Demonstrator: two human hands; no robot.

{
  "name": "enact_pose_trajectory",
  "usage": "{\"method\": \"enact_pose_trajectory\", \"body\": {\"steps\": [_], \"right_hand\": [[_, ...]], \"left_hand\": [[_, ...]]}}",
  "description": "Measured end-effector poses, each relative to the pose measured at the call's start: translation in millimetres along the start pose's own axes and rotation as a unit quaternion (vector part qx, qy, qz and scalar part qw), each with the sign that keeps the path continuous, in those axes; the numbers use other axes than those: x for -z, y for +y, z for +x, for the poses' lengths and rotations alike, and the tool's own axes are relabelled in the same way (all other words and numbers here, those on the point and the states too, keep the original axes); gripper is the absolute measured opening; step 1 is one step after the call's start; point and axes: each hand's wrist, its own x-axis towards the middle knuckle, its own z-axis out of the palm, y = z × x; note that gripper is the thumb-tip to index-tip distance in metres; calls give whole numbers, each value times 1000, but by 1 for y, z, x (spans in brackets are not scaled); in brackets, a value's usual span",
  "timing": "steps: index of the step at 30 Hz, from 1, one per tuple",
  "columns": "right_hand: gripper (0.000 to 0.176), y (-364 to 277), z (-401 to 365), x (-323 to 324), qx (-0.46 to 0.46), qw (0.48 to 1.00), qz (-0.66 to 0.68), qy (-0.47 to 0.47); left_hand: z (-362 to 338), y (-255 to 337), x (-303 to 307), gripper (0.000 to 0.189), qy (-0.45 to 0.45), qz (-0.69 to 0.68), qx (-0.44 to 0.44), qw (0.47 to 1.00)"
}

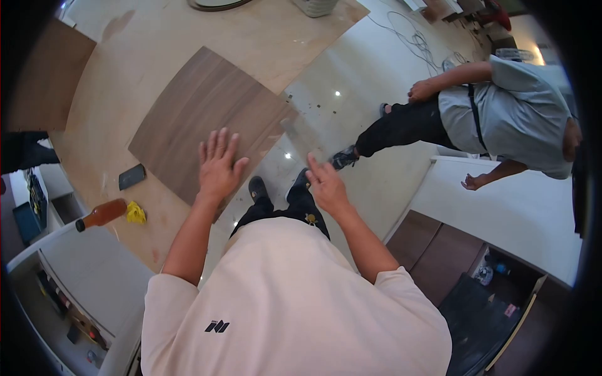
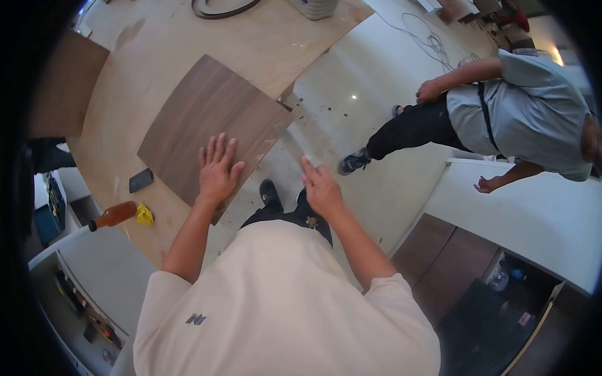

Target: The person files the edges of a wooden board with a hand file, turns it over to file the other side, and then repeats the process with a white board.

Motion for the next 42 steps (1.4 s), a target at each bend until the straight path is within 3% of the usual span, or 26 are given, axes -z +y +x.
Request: {"method": "enact_pose_trajectory", "body": {"steps": [5,8,12,15,18,21,25,30,34,37,39,42], "right_hand": [[51,-17,-11,-24,-8,998,-50,-24],[51,-9,11,-28,-16,998,-67,8],[44,25,81,-18,-100,989,-74,85],[45,36,98,-3,-136,982,17,130],[48,56,91,-19,-135,969,144,148],[51,58,81,-15,-237,928,278,66],[53,41,72,-11,-322,855,406,-5],[48,70,76,-2,-259,896,360,-19],[45,64,81,1,-247,911,332,-8],[43,65,81,-2,-128,967,215,54],[41,56,76,6,-71,987,138,35],[41,41,57,10,-24,999,23,-12]], "left_hand": [[-6,-9,-1,65,-24,57,33,998],[-5,-7,1,65,-28,68,30,997],[-6,0,2,67,-31,68,24,997],[-1,23,-13,68,-28,50,-67,996],[30,56,-13,68,-52,26,-65,996],[71,70,-29,66,-4,-24,-57,998],[119,69,-27,63,-8,-41,-56,998],[149,103,-32,63,-3,-19,25,999],[164,89,-59,65,77,-68,85,991],[155,71,-56,69,68,-41,72,994],[143,44,-49,72,64,4,74,995],[133,-8,-20,77,24,74,173,982]]}}
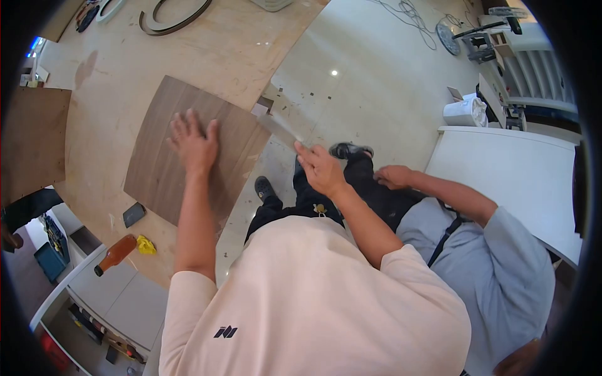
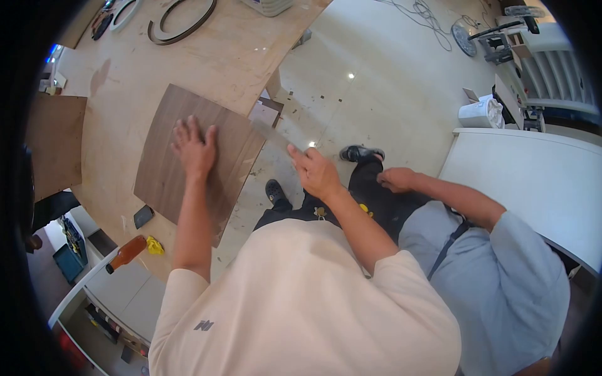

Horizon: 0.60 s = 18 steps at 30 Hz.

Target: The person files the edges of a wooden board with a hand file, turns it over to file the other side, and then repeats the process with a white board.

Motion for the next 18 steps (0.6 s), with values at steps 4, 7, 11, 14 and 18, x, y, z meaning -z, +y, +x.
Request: {"method": "enact_pose_trajectory", "body": {"steps": [4,7,11,14,18], "right_hand": [[43,-6,0,-9,38,997,-60,-9],[41,-18,46,-21,36,996,-77,5],[38,-17,41,-6,47,992,-118,-15],[38,-11,29,-8,43,994,-97,-15],[41,-18,43,-25,31,995,-98,-2]], "left_hand": [[2,-37,12,77,-18,28,27,999],[-1,-40,10,77,-18,32,16,999],[2,-40,13,77,-26,50,18,998],[2,-41,10,77,-18,46,16,999],[-1,-43,14,76,-19,46,13,999]]}}
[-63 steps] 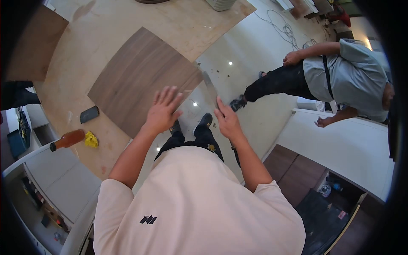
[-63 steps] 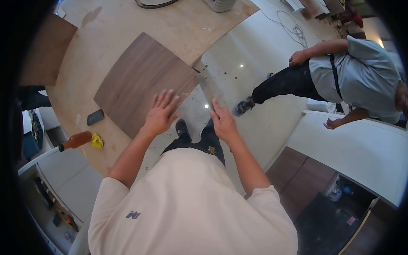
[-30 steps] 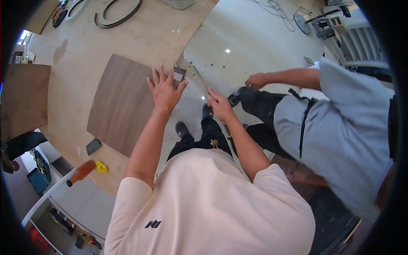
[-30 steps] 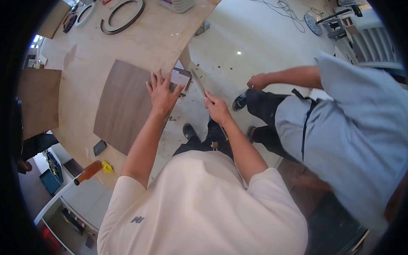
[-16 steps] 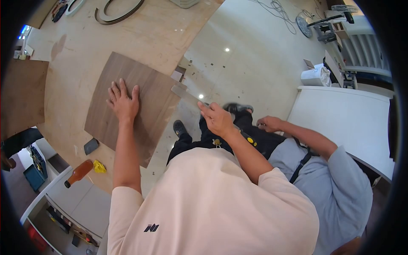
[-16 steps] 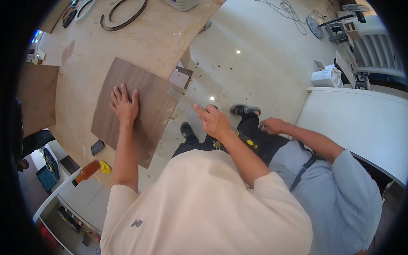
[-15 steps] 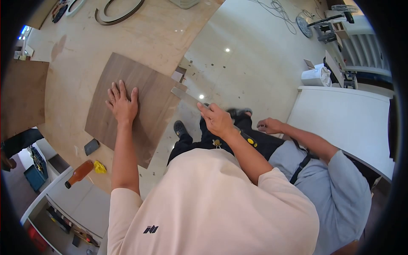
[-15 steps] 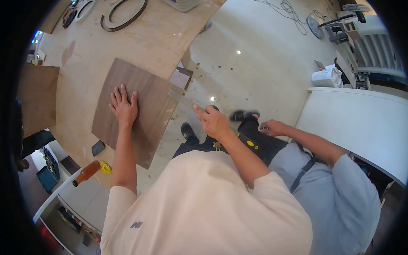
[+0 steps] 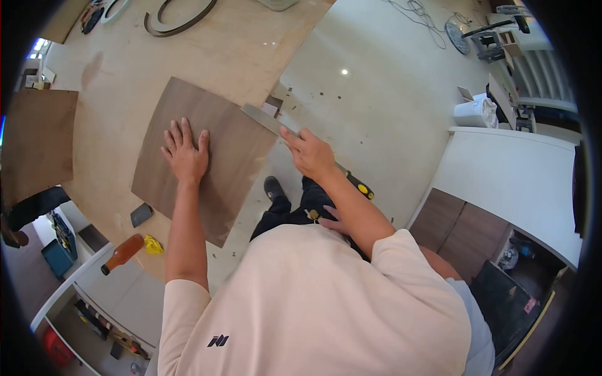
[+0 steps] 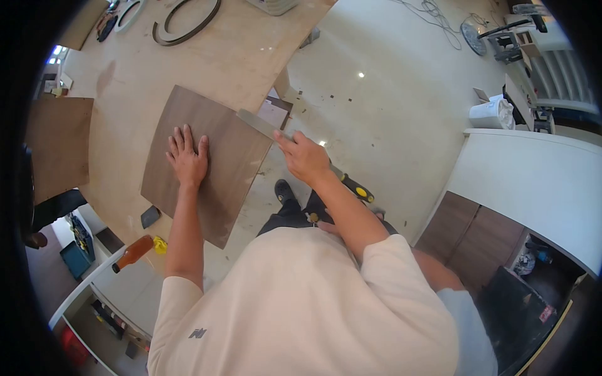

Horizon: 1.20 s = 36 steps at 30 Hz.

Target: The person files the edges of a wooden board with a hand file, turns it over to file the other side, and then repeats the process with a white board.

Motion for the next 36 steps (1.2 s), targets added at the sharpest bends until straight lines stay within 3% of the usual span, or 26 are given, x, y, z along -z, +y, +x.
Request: {"method": "enact_pose_trajectory", "body": {"steps": [4,10,14,19,23,25,32,36], "right_hand": [[43,3,-20,2,8,999,47,11],[43,25,33,-3,-47,984,138,102],[41,31,-14,-1,-55,979,182,70],[47,20,-43,-7,14,992,120,38],[42,20,-15,3,-32,993,112,20],[40,33,3,5,-67,983,164,48],[40,89,-2,14,-161,923,346,-49],[40,113,-10,19,-135,922,354,-77]], "left_hand": [[5,2,-4,75,10,20,-6,1000],[0,3,-12,76,22,-9,-40,999],[-37,44,-15,76,33,22,-154,987],[-78,89,-5,80,-9,-33,-173,984],[-89,108,-6,80,-1,-53,-172,984],[-85,119,-11,71,25,-89,-180,979],[-38,156,-9,20,33,-223,-264,938],[-4,171,18,11,-135,-107,-279,945]]}}
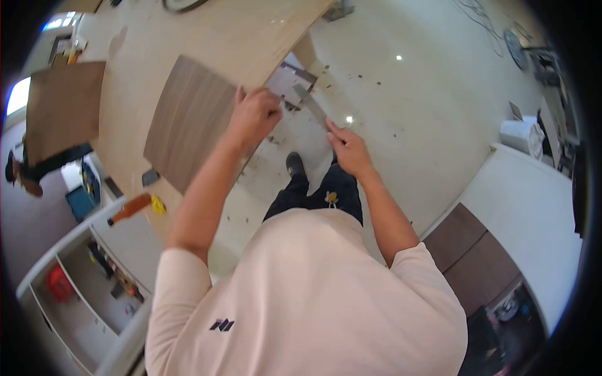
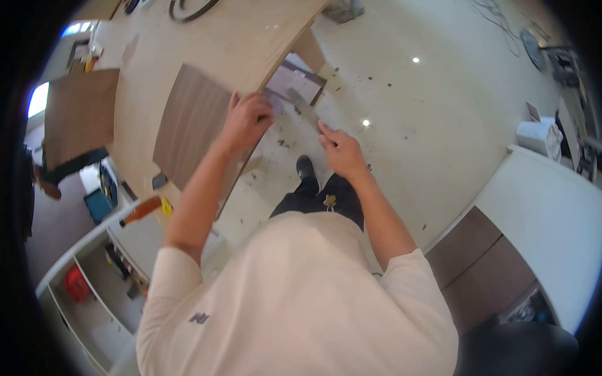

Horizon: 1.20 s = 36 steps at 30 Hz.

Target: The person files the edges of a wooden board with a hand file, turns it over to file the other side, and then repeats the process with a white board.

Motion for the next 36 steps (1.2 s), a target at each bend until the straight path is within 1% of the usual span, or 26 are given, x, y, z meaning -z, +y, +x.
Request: {"method": "enact_pose_trajectory", "body": {"steps": [3,6,9,10,12,13,15,16,17,19,22,25,28,30,31,34,36], "right_hand": [[40,5,0,11,3,1000,-7,-21],[40,8,-2,25,-8,1000,6,-27],[41,11,0,36,4,999,32,-13],[41,10,-1,38,11,999,42,-8],[44,2,0,44,-33,997,62,-23],[46,-5,0,47,-54,996,69,-34],[51,-4,2,46,11,999,31,-25],[54,-7,4,43,48,998,14,-26],[56,-14,6,41,41,998,19,-43],[60,-32,10,35,26,997,25,-76],[59,-59,15,26,75,991,18,-109],[60,-75,24,22,98,979,13,-179],[60,-84,37,10,116,971,-49,-202],[60,-105,34,4,74,967,-86,-228],[60,-114,31,4,51,964,-102,-239],[59,-105,35,-3,114,958,-101,-241],[58,-107,34,-5,101,958,-107,-246]], "left_hand": [[29,-2,15,13,-164,10,47,985],[37,-4,10,13,-201,-18,101,974],[36,-2,8,15,-153,-24,130,979],[31,-6,10,16,-90,-48,136,985],[19,-15,18,20,41,-95,145,984],[9,-18,17,23,120,-98,151,976],[-27,-23,12,30,282,-92,166,940],[-48,-16,4,34,297,-40,158,941],[-64,-4,-10,40,310,13,153,938],[-77,8,-50,47,277,40,150,948],[-91,21,-78,53,265,120,184,939],[-135,8,-86,55,270,108,249,924],[-194,1,-95,55,253,124,337,898],[-221,4,-103,55,270,95,379,880],[-228,12,-106,56,275,82,399,871],[-233,34,-112,64,282,66,447,846],[-232,52,-116,68,300,35,469,830]]}}
